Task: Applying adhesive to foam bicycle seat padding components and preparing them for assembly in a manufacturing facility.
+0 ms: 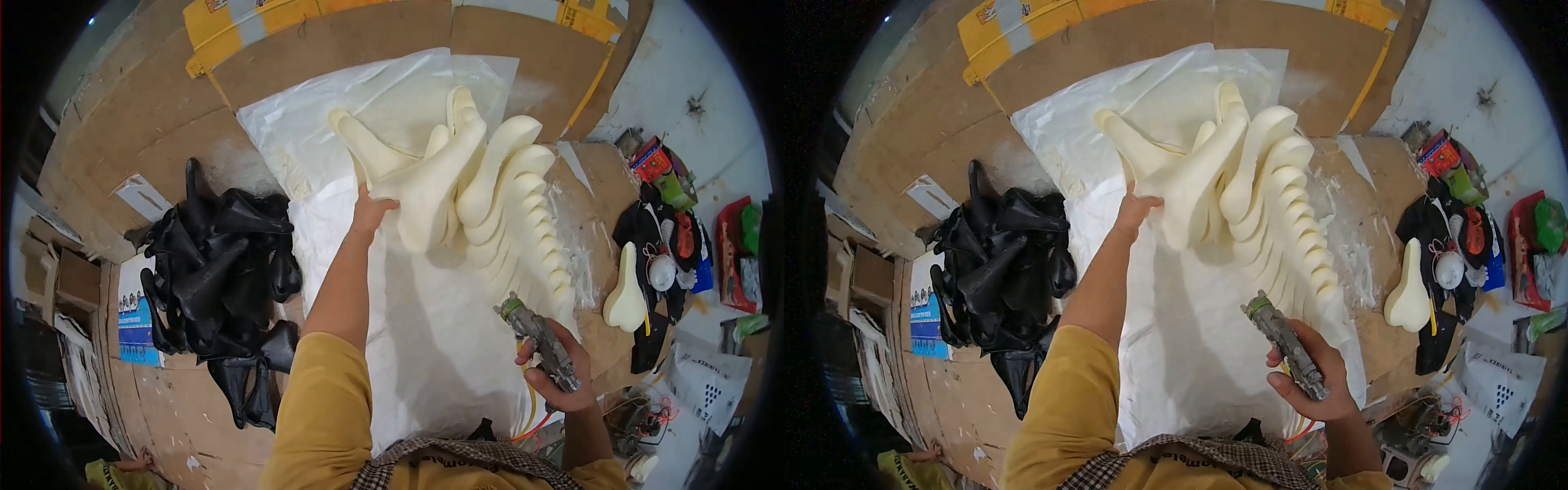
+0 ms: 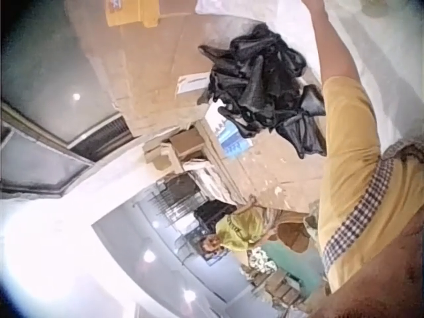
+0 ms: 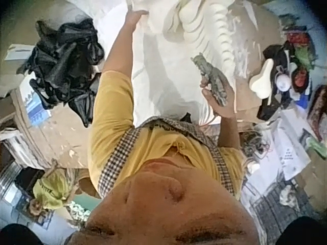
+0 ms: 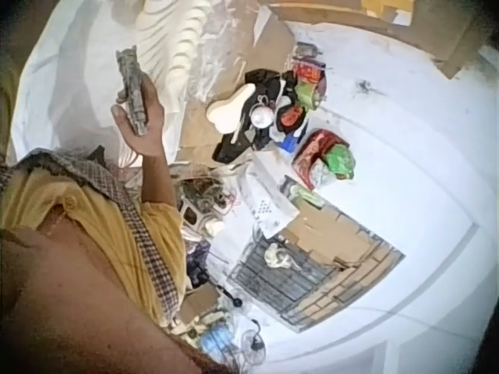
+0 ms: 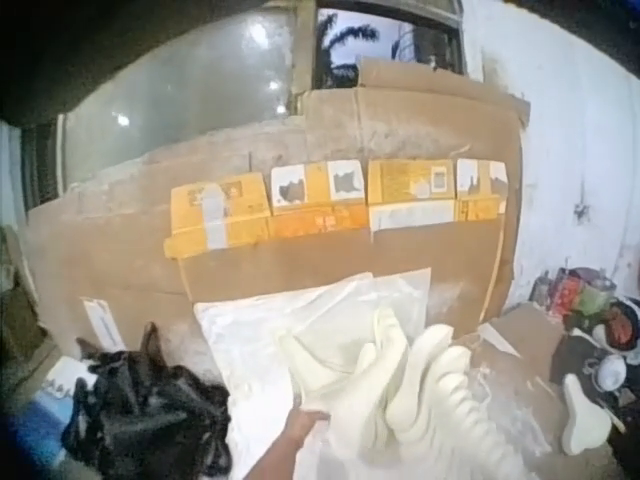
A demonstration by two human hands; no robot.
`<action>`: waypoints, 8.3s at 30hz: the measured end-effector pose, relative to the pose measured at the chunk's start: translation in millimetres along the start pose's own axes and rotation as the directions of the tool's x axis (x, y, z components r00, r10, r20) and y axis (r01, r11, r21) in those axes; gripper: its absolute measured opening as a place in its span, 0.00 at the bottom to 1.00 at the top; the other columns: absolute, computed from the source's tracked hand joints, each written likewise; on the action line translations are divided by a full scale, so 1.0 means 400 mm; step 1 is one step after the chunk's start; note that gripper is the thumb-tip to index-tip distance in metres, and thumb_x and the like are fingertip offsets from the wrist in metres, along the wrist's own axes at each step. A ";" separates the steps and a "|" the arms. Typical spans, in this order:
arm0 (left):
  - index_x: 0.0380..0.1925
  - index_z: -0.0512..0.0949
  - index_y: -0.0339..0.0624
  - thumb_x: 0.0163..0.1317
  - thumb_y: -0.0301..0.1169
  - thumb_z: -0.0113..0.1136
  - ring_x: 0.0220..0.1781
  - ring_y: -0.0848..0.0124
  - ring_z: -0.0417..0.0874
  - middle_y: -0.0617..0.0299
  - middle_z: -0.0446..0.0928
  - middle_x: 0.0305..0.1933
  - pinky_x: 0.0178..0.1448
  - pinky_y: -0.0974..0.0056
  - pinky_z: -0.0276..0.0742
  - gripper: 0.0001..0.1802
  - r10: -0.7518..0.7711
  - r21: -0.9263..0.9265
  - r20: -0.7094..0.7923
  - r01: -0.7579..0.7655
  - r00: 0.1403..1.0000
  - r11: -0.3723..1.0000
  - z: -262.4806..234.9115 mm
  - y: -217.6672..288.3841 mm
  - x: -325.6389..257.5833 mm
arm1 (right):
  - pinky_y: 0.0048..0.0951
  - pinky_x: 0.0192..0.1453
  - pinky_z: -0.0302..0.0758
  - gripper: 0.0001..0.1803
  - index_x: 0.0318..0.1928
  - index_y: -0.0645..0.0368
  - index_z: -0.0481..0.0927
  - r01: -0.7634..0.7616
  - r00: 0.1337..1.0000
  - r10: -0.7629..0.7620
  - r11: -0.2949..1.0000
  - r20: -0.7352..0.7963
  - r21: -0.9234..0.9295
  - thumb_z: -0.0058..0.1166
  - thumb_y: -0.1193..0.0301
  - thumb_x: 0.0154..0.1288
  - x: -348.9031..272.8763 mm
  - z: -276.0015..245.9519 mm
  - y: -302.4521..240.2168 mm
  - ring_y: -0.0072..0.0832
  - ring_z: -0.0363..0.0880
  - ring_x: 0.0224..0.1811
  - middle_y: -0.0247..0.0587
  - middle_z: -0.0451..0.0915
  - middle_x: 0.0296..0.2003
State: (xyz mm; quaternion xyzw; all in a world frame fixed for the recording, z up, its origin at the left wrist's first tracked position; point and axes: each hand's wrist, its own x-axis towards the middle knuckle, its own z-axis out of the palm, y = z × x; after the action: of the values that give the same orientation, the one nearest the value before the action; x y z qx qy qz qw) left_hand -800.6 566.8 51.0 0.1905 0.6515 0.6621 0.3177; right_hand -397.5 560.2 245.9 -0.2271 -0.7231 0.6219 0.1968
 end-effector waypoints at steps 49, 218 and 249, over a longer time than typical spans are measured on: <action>0.47 0.74 0.35 0.42 0.22 0.68 0.39 0.71 0.79 0.58 0.79 0.41 0.46 0.67 0.75 0.27 0.102 -0.220 -0.091 -0.119 0.991 0.968 -0.102 0.019 -0.006 | 0.22 0.43 0.73 0.31 0.58 0.65 0.64 -0.197 0.976 0.202 0.978 0.080 -0.063 0.58 0.80 0.53 0.081 0.020 0.143 0.19 0.73 0.36 0.33 0.74 0.33; 0.44 0.75 0.35 0.46 0.28 0.64 0.43 0.63 0.80 0.51 0.79 0.40 0.48 0.63 0.74 0.22 0.261 0.498 -0.215 -0.125 0.941 0.858 0.446 -0.177 -0.743 | 0.22 0.44 0.71 0.29 0.58 0.66 0.65 -0.045 0.994 0.048 0.998 -0.103 0.036 0.57 0.77 0.56 -0.705 -0.570 -0.029 0.18 0.72 0.38 0.34 0.75 0.34; 0.34 0.75 0.36 0.49 0.35 0.64 0.38 0.55 0.79 0.49 0.78 0.35 0.44 0.58 0.74 0.16 0.385 0.775 -0.264 -0.044 0.884 0.631 0.575 -0.152 -0.628 | 0.21 0.45 0.72 0.32 0.59 0.66 0.65 -0.097 0.986 0.094 0.995 0.135 0.013 0.60 0.75 0.54 -0.565 -0.748 0.130 0.17 0.75 0.39 0.36 0.78 0.37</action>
State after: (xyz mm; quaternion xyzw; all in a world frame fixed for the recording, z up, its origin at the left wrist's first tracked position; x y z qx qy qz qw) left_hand -454.9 566.2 49.9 0.2405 0.8879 0.3919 -0.0152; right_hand -38.2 679.3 238.7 -0.2171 -0.7170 0.6515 0.1197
